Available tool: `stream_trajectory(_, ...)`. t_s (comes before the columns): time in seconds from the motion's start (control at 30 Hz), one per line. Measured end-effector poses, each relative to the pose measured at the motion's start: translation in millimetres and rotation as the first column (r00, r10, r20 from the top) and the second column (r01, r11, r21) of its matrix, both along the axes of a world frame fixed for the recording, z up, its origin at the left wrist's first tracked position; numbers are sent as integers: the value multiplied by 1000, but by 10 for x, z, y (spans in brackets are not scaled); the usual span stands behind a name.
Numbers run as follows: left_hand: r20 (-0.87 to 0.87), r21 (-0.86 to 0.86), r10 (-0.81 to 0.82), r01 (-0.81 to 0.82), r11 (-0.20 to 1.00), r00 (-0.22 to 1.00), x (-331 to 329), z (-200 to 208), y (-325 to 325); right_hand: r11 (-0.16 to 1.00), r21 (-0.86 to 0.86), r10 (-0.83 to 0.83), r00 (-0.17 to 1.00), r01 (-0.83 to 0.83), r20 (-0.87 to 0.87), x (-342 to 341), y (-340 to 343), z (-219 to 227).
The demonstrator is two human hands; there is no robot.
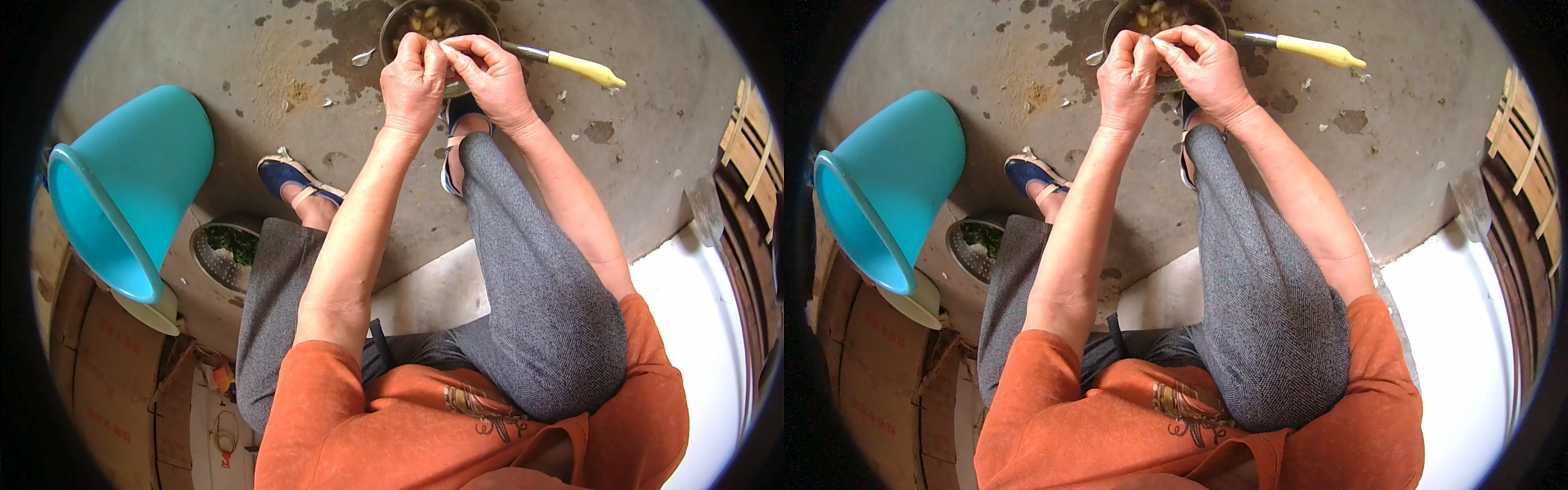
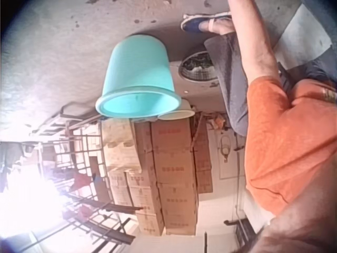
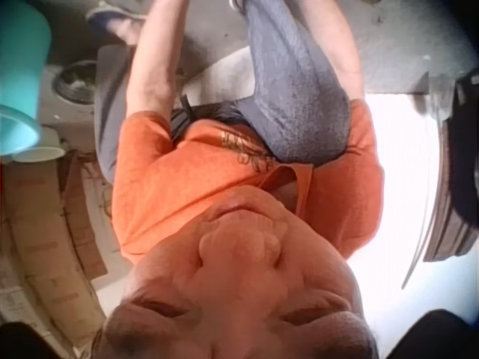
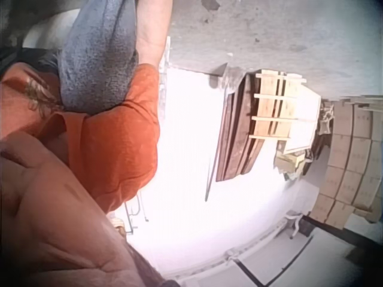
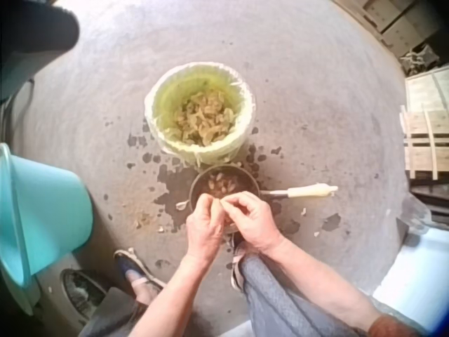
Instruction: The person sits on the floor and peels garlic cloves by hand, placing the peeled cloves into a metal bowl. The person handles the cloves one at a time and discards the skins onto the floor.
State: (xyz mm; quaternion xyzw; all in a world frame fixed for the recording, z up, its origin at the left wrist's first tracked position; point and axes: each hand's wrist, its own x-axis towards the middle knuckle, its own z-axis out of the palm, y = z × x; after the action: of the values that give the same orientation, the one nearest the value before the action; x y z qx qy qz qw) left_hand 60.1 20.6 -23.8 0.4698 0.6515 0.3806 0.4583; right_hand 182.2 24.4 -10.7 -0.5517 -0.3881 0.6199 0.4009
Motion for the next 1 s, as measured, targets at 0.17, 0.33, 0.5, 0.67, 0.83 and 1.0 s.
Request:
stream_trajectory(0.17,-66,162,7,3,987,998,125,68,-45,948,-223,-262,956,229,-132,-71,-50,-59)
stream_trajectory(0.33,654,-190,247,-161,969,715,63,57,-37,903,-382,-309,916,198,-255,1,23,-85)
stream_trajectory(0.5,732,-216,235,-109,970,640,-85,97,-36,987,141,23,940,-76,341,56,174,63)
stream_trajectory(0.67,815,-256,205,20,966,542,-236,87,-62,986,58,157,987,-159,48,13,100,251)
stream_trajectory(0.83,744,-263,220,-26,964,631,-225,261,-88,993,34,111,994,-111,-18,-68,29,332)
stream_trajectory(1.0,490,-90,115,-82,993,864,-281,420,-97,948,267,99,956,-176,277,-31,19,344)
